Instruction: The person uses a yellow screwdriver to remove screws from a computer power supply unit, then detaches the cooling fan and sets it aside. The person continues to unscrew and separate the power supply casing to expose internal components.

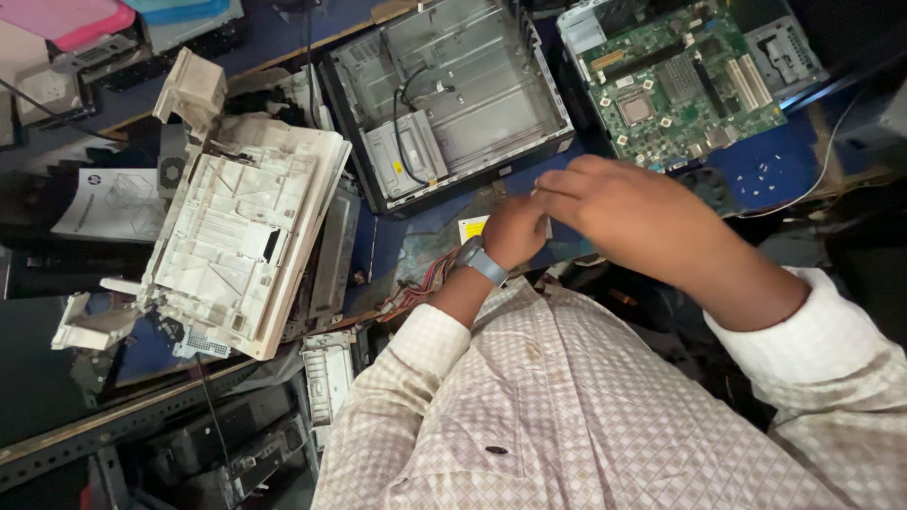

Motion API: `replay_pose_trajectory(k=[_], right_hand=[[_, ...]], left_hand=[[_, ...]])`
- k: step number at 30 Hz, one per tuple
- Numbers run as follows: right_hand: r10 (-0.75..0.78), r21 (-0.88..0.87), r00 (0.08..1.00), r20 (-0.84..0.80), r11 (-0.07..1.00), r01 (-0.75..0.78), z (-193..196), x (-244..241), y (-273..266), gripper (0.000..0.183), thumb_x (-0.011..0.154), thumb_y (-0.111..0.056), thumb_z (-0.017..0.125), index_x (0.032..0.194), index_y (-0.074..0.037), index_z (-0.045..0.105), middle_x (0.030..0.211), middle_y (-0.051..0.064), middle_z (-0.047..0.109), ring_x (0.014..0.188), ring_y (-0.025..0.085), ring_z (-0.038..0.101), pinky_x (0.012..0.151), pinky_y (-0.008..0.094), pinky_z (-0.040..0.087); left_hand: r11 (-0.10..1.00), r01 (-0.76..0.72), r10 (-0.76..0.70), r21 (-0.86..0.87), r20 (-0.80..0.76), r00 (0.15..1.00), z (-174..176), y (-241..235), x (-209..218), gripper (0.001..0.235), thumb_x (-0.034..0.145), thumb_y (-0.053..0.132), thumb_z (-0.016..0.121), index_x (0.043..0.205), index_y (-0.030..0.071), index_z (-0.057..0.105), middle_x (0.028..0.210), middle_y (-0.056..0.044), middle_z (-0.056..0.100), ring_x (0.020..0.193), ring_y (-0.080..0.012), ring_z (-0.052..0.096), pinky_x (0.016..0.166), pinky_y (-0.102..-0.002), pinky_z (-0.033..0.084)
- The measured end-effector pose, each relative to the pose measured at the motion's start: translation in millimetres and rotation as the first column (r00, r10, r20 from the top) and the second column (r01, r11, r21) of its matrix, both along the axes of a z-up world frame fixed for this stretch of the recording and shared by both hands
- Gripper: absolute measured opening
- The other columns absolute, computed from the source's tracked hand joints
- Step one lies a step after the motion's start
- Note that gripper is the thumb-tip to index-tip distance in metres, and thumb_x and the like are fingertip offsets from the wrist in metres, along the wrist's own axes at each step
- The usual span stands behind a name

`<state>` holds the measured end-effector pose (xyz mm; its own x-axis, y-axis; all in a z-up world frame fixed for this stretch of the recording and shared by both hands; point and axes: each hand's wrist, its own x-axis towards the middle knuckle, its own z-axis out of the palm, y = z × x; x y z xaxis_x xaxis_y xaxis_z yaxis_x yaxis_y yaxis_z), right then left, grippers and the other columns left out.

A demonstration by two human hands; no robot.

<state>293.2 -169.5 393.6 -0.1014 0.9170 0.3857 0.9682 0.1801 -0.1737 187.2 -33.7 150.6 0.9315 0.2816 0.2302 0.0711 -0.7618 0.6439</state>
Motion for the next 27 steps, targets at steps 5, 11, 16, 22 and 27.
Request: replay_pose_trajectory(k=[5,11,16,22,27], right_hand=[[-0.296,-0.525,0.94,0.168,0.781,0.34,5,-1,-1,0.036,0.093,-0.039,0.066,0.112,-0.009,0.065,0.099,0.007,0.064,0.091,0.028,0.066,0.079,0.04,0.052],[-0.108,-0.342,0.991,0.084,0.93,0.131,3,2,0,0.025,0.075,-0.009,0.068,0.1,-0.011,0.068,0.091,0.006,0.063,0.09,0.029,0.064,0.08,0.04,0.052],[-0.047,-0.25,0.999,-0.012,0.967,0.042,3,7,-3,0.029,0.071,-0.014,0.068,0.1,-0.014,0.069,0.095,0.003,0.064,0.097,0.027,0.064,0.083,0.04,0.052],[-0.292,-0.522,0.925,0.242,0.765,0.378,-7,-1,0,0.037,0.096,-0.049,0.066,0.097,-0.012,0.062,0.09,0.005,0.062,0.086,0.026,0.066,0.075,0.04,0.053],[-0.091,-0.25,0.975,0.202,0.958,0.141,-11,3,0,0.014,0.082,-0.021,0.068,0.094,-0.013,0.066,0.087,0.005,0.062,0.086,0.025,0.066,0.076,0.038,0.053]], left_hand=[[0.989,-0.055,0.063,-0.138,0.058,0.996,14,-1,2,0.018,0.087,0.023,0.074,0.099,0.012,0.069,0.089,-0.014,0.071,0.08,-0.0394,0.069,0.065,-0.05,0.054],[0.996,0.047,-0.042,-0.075,0.072,0.997,8,-2,1,0.015,0.091,0.019,0.072,0.102,0.011,0.067,0.098,-0.013,0.072,0.091,-0.0385,0.069,0.075,-0.05,0.054],[0.999,-0.001,0.003,-0.041,0.06,0.998,-3,-2,2,0.02,0.087,0.017,0.072,0.107,0.015,0.072,0.099,-0.013,0.073,0.089,-0.0375,0.07,0.075,-0.049,0.056],[0.992,-0.024,0.04,-0.124,0.125,0.991,9,-3,2,0.03,0.072,0.014,0.075,0.101,0.013,0.071,0.095,-0.013,0.073,0.085,-0.0374,0.07,0.07,-0.047,0.056],[0.996,0.068,-0.059,-0.048,0.171,0.983,5,2,-1,0.015,0.081,0.008,0.071,0.095,0.011,0.068,0.092,-0.013,0.072,0.088,-0.0388,0.07,0.073,-0.05,0.054]])
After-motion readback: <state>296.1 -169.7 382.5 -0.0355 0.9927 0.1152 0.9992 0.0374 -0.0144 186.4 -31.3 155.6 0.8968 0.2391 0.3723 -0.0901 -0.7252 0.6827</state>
